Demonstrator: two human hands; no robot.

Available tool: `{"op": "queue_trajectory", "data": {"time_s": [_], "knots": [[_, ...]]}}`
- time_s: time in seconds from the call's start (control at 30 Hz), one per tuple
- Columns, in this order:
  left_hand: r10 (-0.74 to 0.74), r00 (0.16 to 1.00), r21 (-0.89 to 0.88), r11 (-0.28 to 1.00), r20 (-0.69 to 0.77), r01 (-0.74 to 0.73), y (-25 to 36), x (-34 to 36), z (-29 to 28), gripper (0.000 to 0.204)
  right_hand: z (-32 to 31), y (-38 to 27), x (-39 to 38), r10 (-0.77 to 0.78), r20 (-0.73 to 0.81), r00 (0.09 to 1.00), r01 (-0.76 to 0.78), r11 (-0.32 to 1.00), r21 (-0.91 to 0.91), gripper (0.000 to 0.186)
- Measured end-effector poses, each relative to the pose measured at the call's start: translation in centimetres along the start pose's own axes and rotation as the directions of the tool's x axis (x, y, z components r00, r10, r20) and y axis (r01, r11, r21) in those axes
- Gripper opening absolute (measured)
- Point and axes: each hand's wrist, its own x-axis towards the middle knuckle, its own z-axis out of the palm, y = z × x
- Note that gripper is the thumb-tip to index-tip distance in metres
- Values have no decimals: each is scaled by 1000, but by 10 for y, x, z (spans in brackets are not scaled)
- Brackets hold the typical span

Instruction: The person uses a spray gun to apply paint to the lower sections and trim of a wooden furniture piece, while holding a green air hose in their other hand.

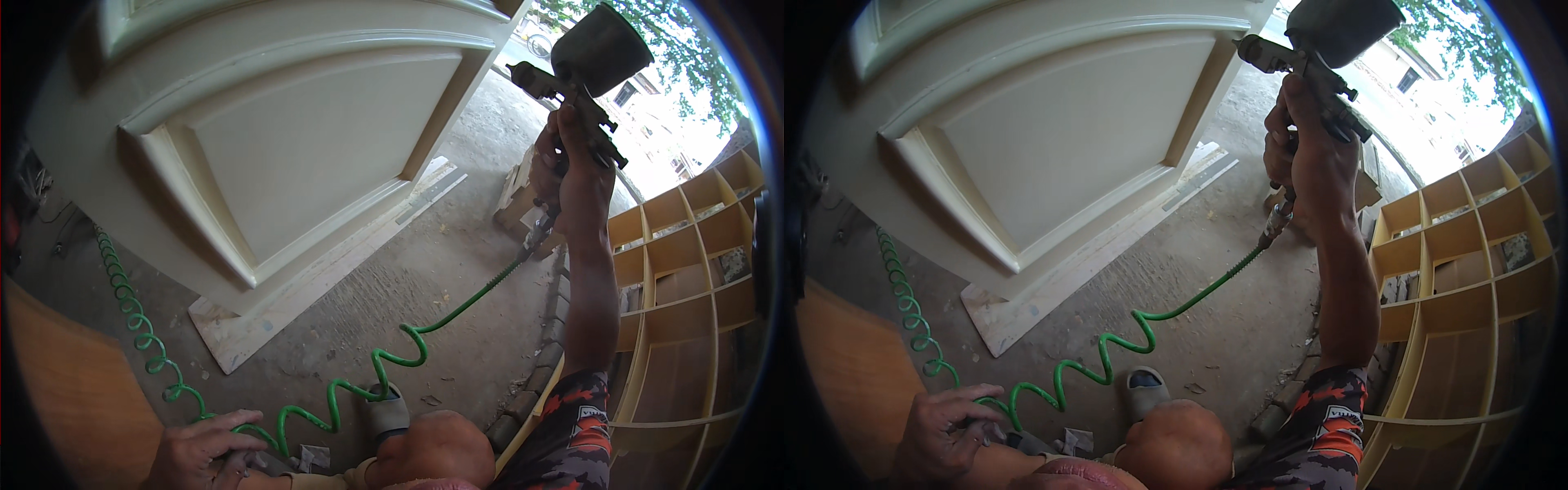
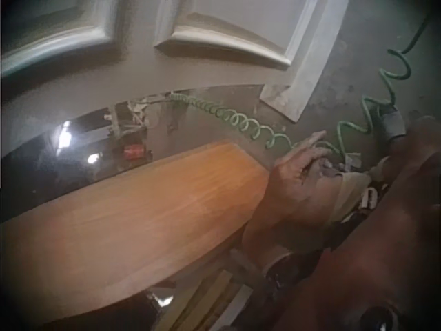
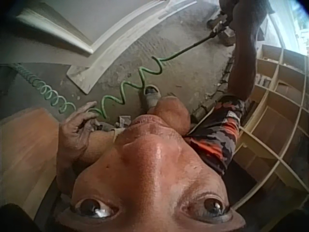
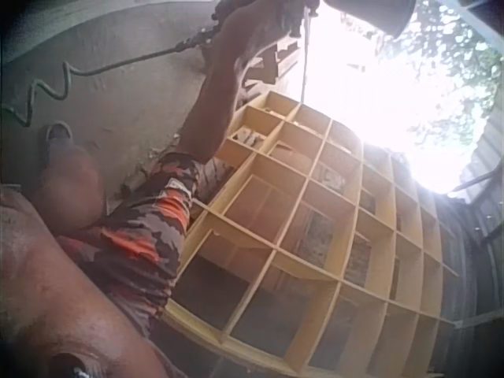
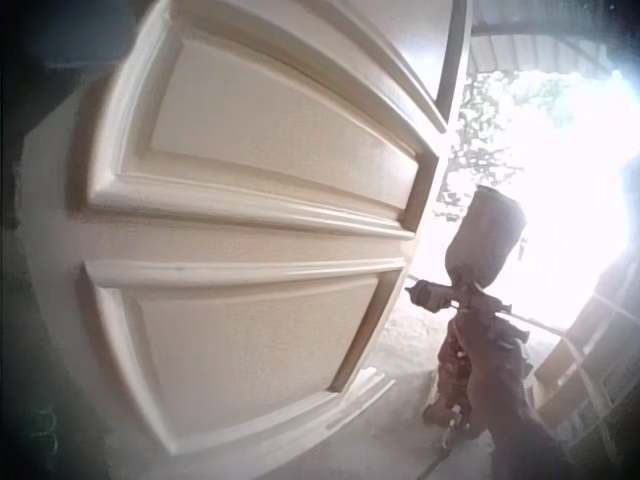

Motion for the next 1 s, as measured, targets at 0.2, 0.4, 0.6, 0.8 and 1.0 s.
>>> {"op": "queue_trajectory", "data": {"time_s": [0.2,0.4,0.6,0.8,1.0], "knots": [[51,999,4,999,-16,-51,-24,-16,-17,28,31,-12,-29,17,27,999,-19,999,51,31],[-25,1000,-91,996,-12,24,-45,-28,-30,30,64,-24,-60,-12,81,997,6,997,75,31],[21,1000,-63,998,-1,-21,-66,-40,-38,32,89,-37,-90,-18,160,987,12,999,41,33],[81,997,16,997,9,-81,-89,-49,-55,36,125,-53,-114,22,205,978,-31,999,43,37],[71,995,6,997,66,-72,-114,-59,-72,37,159,-67,-140,67,211,975,-82,995,62,38]]}}
